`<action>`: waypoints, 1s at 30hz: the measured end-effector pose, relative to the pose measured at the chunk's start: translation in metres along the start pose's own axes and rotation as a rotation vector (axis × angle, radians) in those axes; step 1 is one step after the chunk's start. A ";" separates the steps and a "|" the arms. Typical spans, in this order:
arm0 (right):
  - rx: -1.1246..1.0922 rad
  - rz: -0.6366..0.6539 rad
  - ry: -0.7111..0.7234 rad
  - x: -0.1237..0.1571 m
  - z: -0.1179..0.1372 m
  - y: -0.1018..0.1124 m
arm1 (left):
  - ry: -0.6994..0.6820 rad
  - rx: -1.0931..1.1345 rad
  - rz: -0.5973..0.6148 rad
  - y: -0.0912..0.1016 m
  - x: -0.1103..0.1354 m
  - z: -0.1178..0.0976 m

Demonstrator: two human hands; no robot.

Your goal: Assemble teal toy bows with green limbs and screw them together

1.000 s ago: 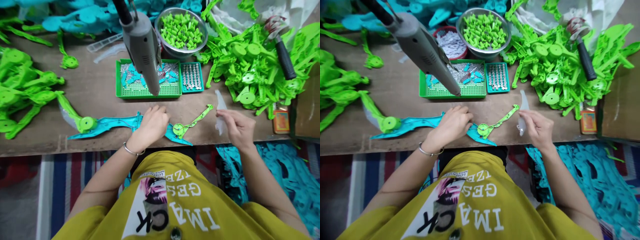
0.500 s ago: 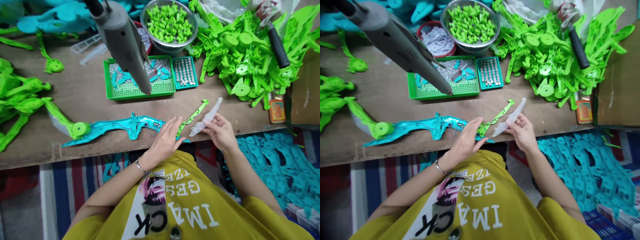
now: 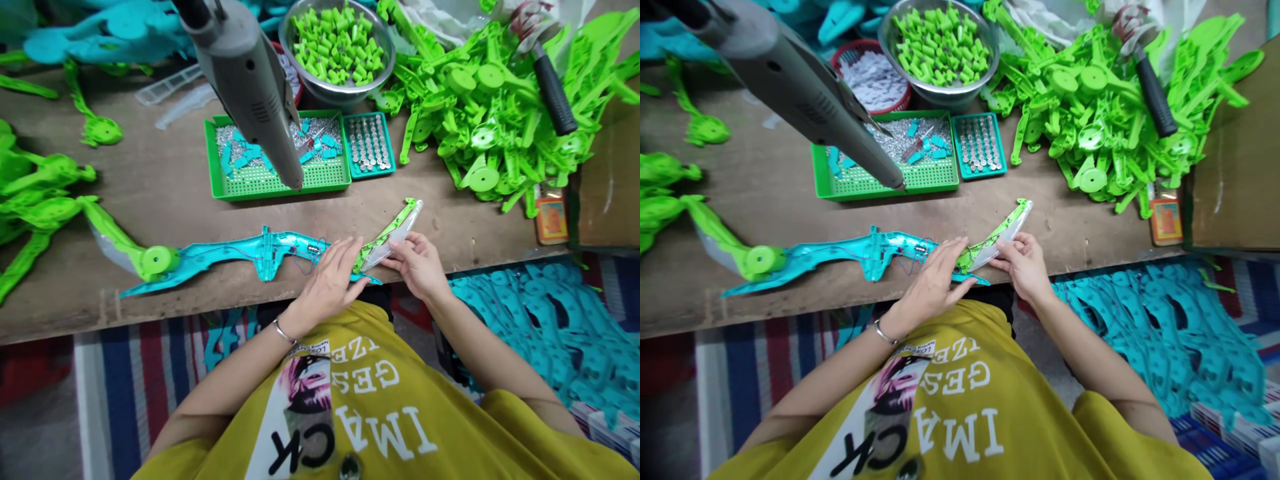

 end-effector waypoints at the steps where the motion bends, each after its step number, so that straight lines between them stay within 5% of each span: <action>1: 0.007 -0.003 0.005 0.001 -0.001 -0.001 | 0.005 -0.001 0.003 -0.001 0.000 0.001; 30: 0.305 0.012 0.042 -0.013 0.022 -0.006 | -0.013 -0.033 -0.030 -0.002 -0.001 0.000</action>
Point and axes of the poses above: each hand's wrist, its own x-axis away from the middle knuckle, its own y-axis out of the back of the hand, z = x × y, the point moved 10 cm from there along -x, towards the middle knuckle, and after that the axes turned 10 degrees about -x, right-handed, at the moved point
